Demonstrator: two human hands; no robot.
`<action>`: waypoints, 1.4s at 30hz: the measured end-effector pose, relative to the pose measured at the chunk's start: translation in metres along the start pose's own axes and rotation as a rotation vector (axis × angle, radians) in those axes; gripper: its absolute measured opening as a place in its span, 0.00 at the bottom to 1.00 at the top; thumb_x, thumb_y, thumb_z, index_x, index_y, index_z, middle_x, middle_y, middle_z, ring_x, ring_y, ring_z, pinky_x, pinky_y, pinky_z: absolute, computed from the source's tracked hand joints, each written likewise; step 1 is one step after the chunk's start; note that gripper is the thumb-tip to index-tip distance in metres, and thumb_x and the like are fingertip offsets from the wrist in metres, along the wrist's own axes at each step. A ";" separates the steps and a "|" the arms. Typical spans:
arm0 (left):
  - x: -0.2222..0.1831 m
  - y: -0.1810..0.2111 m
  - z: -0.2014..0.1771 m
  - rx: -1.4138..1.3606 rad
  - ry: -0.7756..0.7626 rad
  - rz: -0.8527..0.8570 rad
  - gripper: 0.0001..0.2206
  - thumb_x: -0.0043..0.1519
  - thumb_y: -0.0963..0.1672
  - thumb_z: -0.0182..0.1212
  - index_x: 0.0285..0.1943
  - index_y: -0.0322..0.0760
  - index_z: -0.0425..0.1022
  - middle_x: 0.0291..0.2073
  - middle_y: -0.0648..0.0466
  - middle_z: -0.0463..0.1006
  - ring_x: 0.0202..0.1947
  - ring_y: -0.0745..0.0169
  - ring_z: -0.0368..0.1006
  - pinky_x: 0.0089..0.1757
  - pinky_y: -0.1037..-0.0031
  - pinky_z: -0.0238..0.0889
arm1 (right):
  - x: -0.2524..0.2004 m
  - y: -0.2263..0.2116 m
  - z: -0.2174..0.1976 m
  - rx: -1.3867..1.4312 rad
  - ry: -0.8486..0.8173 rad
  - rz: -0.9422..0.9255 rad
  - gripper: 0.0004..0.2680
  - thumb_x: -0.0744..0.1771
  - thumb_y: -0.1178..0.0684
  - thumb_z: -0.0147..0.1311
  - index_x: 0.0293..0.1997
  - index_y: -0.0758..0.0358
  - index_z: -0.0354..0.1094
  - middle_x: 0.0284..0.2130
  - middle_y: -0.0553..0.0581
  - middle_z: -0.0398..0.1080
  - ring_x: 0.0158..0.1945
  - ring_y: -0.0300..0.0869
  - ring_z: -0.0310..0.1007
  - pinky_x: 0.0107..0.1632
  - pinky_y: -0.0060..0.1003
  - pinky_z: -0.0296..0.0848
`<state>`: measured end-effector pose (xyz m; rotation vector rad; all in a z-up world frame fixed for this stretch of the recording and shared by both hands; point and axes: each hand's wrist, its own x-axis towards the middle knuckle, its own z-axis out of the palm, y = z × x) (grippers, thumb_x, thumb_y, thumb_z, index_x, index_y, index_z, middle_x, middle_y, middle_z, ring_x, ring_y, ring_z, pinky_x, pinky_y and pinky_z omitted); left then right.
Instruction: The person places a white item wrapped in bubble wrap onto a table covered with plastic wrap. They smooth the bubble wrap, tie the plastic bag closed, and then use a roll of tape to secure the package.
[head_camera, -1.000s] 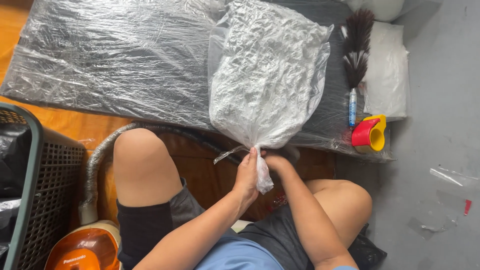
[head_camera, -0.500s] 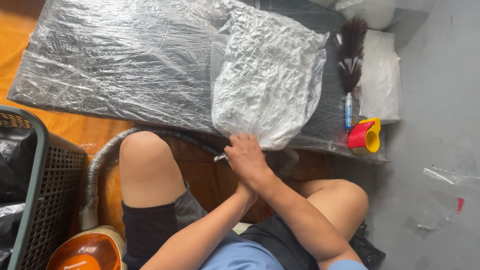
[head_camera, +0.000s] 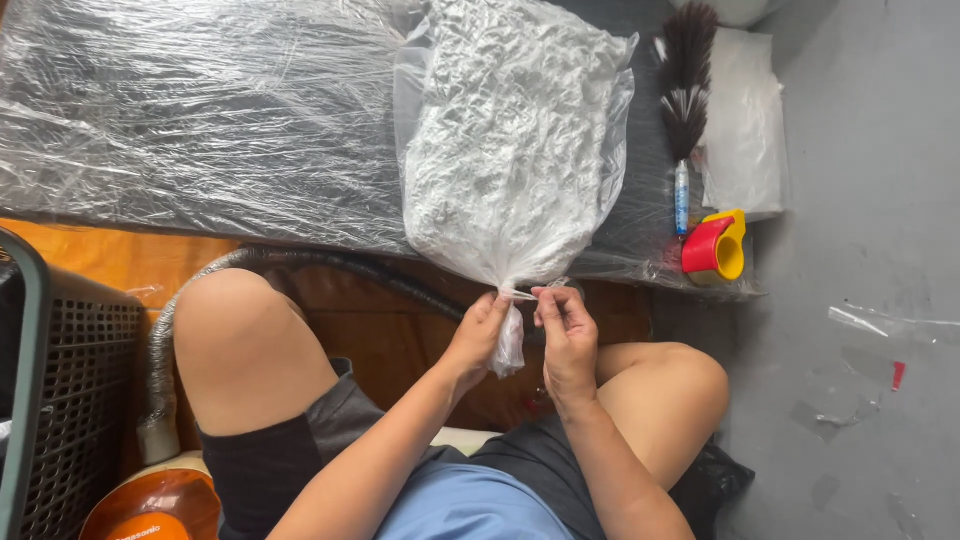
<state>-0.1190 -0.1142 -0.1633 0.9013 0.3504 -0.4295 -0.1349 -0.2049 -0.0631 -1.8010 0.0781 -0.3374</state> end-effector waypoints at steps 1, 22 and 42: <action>-0.001 -0.002 -0.002 -0.011 -0.062 -0.023 0.13 0.70 0.50 0.57 0.46 0.35 0.74 0.23 0.57 0.75 0.25 0.70 0.71 0.28 0.78 0.67 | -0.006 0.014 -0.003 0.177 0.108 0.117 0.06 0.72 0.56 0.50 0.40 0.64 0.72 0.37 0.52 0.70 0.33 0.32 0.61 0.39 0.26 0.68; -0.041 0.036 0.036 -0.216 0.089 -0.291 0.16 0.67 0.50 0.59 0.55 0.40 0.63 0.38 0.56 0.66 0.41 0.66 0.65 0.43 0.77 0.63 | 0.026 0.118 -0.014 0.341 0.166 0.938 0.08 0.63 0.56 0.58 0.44 0.66 0.75 0.36 0.56 0.73 0.39 0.42 0.66 0.47 0.37 0.66; -0.039 0.018 0.016 0.086 0.188 -0.135 0.12 0.68 0.51 0.58 0.52 0.48 0.65 0.37 0.54 0.78 0.43 0.64 0.71 0.48 0.68 0.65 | 0.052 -0.001 0.023 -0.575 -0.414 0.797 0.19 0.63 0.47 0.50 0.56 0.68 0.73 0.53 0.65 0.72 0.60 0.54 0.67 0.62 0.50 0.65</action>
